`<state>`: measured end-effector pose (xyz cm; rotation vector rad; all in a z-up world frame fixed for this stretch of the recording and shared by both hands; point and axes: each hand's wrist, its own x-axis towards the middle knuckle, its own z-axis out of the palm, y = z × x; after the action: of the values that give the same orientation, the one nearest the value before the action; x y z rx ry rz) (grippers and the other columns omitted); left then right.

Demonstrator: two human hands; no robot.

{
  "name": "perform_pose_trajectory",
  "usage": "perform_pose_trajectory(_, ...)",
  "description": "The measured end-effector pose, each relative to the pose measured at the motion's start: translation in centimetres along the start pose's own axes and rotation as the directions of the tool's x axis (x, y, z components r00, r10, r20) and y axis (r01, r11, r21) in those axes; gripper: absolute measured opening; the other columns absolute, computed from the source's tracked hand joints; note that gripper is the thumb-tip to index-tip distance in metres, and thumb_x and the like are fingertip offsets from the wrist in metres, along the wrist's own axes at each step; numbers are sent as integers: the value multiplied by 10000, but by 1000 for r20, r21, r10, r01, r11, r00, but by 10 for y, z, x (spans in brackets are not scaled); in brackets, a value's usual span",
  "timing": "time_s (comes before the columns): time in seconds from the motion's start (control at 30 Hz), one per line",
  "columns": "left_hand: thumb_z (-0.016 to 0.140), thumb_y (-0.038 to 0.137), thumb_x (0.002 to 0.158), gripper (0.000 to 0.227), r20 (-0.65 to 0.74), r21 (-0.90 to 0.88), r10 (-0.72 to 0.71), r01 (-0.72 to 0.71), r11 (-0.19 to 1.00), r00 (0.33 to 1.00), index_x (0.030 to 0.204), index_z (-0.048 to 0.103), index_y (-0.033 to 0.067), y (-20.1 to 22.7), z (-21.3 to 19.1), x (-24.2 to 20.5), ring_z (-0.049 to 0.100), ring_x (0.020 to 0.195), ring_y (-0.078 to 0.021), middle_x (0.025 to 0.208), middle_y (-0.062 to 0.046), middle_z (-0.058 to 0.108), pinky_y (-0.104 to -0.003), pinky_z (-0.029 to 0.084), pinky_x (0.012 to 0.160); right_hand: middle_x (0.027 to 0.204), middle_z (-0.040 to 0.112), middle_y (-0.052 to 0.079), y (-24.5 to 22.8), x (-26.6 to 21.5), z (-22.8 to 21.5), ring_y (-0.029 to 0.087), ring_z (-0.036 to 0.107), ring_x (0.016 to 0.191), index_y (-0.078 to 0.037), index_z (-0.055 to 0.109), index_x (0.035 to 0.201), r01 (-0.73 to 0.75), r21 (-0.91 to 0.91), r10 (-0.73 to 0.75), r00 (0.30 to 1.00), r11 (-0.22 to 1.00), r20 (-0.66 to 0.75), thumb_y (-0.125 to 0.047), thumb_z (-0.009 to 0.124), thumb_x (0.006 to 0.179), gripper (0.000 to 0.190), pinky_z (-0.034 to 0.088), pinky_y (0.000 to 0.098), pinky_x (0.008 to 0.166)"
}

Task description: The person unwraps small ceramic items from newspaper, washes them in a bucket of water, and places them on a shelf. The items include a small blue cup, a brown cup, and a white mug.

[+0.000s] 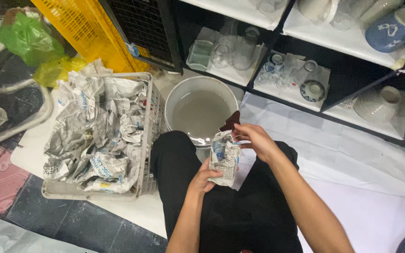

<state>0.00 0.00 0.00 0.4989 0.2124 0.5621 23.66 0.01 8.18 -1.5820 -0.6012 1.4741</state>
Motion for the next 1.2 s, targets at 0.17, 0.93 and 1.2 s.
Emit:
perform_pose_trajectory(0.17, 751, 0, 686, 854, -116, 16, -43, 45, 999, 992, 1479, 435, -22, 5, 8, -2, 677, 1170, -336, 1268, -197, 657, -453, 543, 1033, 1096, 720, 49, -45, -72, 23, 205, 675, 1029, -116, 702, 1083, 607, -367, -600, 786, 705, 147, -112, 735, 895, 191, 527, 360, 859)
perform_pose_trajectory(0.93, 748, 17, 666, 912, -6, -3, -138, 138, 990, 990, 1498, 391, -95, 7, -1, -1, 690, 1155, -351, 1265, -238, 660, -461, 549, 1044, 979, 800, 24, -99, -83, -8, 156, 553, 609, -99, 740, 1079, 469, -624, -88, 836, 625, 541, -128, 752, 754, 327, 482, 336, 629)
perform_pose_trajectory(1.2, 732, -38, 623, 924, -107, 42, -149, 154, 987, 983, 1492, 423, -94, -3, -14, -3, 682, 1157, -315, 1251, -221, 666, -436, 532, 1057, 846, 736, 3, -98, -84, -2, 91, 547, 637, -86, 711, 1271, 450, -449, -159, 821, 772, 548, -147, 768, 817, 462, 475, 281, 612)
